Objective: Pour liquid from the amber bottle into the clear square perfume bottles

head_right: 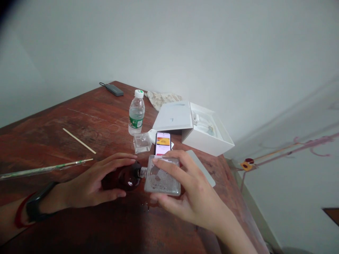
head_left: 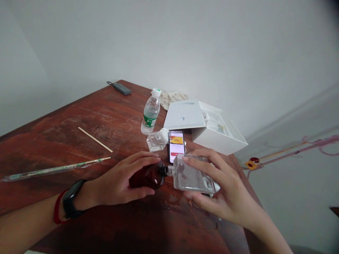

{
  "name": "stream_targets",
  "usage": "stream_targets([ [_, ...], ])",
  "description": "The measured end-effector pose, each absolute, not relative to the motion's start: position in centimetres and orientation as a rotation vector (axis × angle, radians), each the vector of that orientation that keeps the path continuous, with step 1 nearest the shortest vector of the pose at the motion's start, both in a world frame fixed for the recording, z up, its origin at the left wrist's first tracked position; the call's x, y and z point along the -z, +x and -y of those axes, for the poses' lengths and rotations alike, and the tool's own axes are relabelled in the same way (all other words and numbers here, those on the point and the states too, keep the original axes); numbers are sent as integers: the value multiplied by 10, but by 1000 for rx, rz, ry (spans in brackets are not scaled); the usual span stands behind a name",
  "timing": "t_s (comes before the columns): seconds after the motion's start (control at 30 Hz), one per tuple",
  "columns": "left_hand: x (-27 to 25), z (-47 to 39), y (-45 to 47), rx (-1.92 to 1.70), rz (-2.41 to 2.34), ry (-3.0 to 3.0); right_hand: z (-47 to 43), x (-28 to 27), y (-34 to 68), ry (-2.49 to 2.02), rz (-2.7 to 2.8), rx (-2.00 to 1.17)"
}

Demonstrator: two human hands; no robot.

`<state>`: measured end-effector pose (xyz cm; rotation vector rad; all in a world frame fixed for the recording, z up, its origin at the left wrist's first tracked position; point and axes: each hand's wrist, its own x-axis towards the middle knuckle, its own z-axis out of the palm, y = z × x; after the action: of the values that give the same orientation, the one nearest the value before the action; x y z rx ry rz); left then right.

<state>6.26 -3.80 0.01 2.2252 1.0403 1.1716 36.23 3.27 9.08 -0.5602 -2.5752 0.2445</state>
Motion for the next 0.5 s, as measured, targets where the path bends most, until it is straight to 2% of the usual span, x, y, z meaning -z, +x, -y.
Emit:
stream_targets([
  [0.5,0,39,62,-1155,-1051,2220,-33,-89,362,-562,2555,-254],
])
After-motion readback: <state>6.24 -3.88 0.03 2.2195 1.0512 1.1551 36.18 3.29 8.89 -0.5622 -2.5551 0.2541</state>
